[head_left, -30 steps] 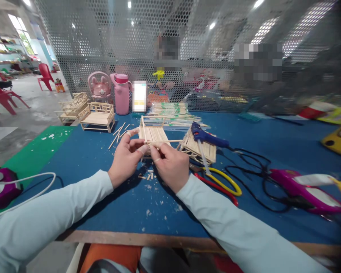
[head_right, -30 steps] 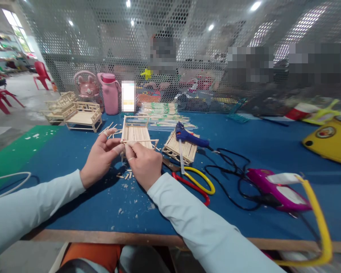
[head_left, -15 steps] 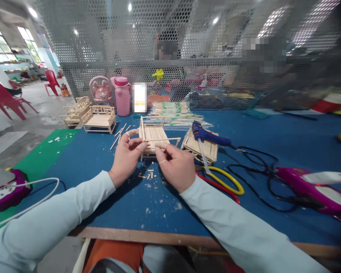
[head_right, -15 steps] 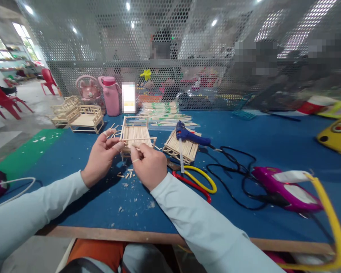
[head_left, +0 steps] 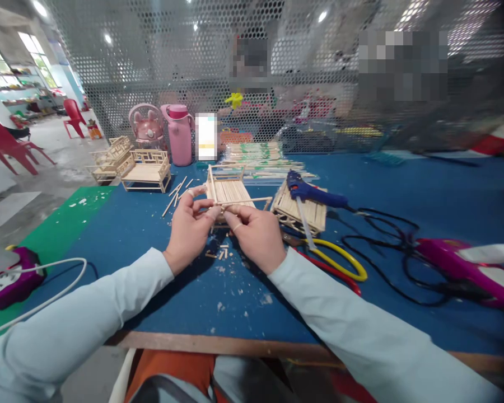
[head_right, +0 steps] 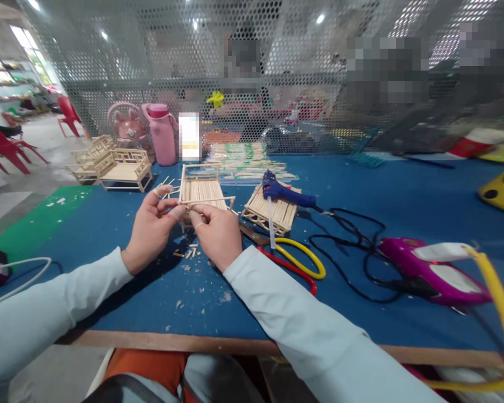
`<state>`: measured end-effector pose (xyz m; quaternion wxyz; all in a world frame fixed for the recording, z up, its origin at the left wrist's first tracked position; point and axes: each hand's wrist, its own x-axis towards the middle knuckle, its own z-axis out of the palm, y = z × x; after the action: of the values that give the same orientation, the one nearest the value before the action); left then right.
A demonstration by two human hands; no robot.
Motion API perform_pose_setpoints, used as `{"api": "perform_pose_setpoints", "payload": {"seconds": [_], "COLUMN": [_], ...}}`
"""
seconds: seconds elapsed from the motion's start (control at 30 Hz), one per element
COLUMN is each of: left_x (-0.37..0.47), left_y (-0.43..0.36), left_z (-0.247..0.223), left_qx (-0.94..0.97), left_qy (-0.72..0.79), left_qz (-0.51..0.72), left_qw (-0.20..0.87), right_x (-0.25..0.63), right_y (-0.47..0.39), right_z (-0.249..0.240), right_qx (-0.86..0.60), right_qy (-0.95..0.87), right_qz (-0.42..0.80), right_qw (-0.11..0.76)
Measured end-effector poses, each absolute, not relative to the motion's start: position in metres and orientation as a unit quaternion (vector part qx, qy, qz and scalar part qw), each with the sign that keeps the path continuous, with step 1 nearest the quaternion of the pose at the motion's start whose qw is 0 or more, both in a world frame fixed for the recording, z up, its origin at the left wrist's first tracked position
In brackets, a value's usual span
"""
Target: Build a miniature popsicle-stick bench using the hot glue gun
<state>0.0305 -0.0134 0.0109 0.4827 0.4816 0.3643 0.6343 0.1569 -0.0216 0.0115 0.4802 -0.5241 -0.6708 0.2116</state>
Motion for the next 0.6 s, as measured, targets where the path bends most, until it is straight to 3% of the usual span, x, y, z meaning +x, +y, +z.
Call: {"api": "perform_pose_setpoints", "payload": {"seconds": [0.33,0.6], "left_x": [0.0302,0.0275], "left_y": [-0.014,-0.0107], "left_z": [0.0054,0.0011], "left_qx": [0.536,0.522], "left_qy": [0.365,0.341], "left_qz": [0.641,0.638], "left_qw": [0.411,0.452], "right_x": [0.1553,0.1508], "right_y": [-0.0224,-0.0216], "right_z": [0.0126,0.0146], "right_qx": [-0.495,-0.489], "right_qy": [-0.683,-0.642], "right_qz": [0.19,0.265], "right_qw": [0.502,0.528]}}
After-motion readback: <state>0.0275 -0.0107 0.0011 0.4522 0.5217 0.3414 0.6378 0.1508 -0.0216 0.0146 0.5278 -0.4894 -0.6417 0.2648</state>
